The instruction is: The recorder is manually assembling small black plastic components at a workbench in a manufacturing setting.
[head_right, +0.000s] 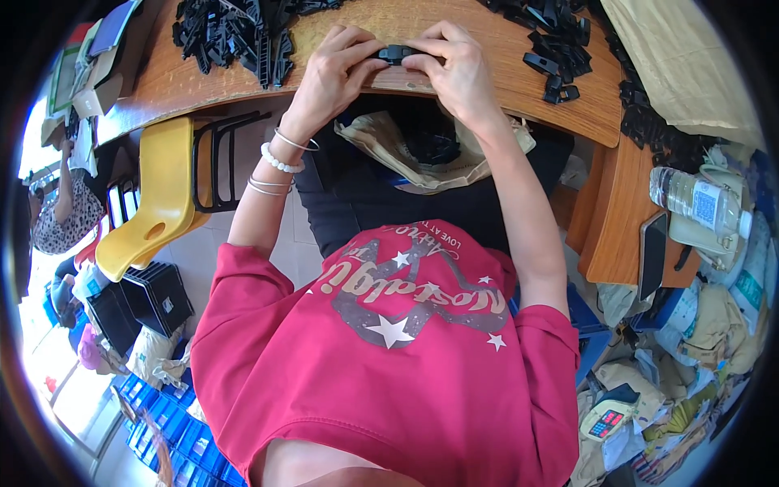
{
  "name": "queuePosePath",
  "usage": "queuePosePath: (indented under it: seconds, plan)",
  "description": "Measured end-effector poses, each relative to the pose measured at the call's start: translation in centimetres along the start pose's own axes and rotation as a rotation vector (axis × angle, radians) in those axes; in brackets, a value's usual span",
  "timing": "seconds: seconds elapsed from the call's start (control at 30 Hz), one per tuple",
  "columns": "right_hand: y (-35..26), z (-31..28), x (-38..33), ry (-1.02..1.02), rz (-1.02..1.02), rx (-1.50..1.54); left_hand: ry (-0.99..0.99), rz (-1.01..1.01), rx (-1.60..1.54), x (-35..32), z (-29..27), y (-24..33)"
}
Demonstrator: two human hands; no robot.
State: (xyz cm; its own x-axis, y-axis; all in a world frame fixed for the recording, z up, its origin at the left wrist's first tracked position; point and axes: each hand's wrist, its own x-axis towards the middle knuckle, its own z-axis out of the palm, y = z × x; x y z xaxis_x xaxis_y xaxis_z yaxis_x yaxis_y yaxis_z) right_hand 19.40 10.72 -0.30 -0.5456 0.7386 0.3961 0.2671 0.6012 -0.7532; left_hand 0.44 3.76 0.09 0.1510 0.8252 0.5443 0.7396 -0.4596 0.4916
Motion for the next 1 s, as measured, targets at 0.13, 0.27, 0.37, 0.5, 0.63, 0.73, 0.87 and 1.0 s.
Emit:
queuePosePath:
  seconds: [0.13,0.27,0.37,0.5,0.63,0.73,0.87,1.0]
  plan:
    - [-0.8,-2.6,-2.4,-0.05,0.081,0.109,0.018,-0.07,-0.01,-1.4,-3.1,1.6]
    - [0.1,-6.6,-5.8,0.342,0.066,-0.301,0.017,-0.196,0.722,-4.6,-7.4,0.9]
    - [1.7,-8.6,-6.7,0.466,0.208,-0.652,-0.1,-0.119,0.795,-4.5,-7.6,-0.1]
    - [3.2,-6.8,-5.6,0.439,0.157,-0.672,-0.068,0.038,0.649,-2.4,-5.2,-0.8]
    - [2.3,-4.5,-3.2,0.417,0.089,-0.59,-0.019,0.11,0.551,-0.5,-2.4,-1.3]
    - [1.7,-3.9,-2.8,0.539,0.03,-0.551,0.046,0.145,0.418,0.1,0.2,0.5]
    - [0.0,-2.2,-2.0,0.36,0.037,-0.635,0.12,0.215,0.336,-0.4,2.8,2.5]
    - [0.0,-1.3,-1.3,0.29,0.052,-0.757,0.172,0.217,0.187,-1.5,2.9,2.4]
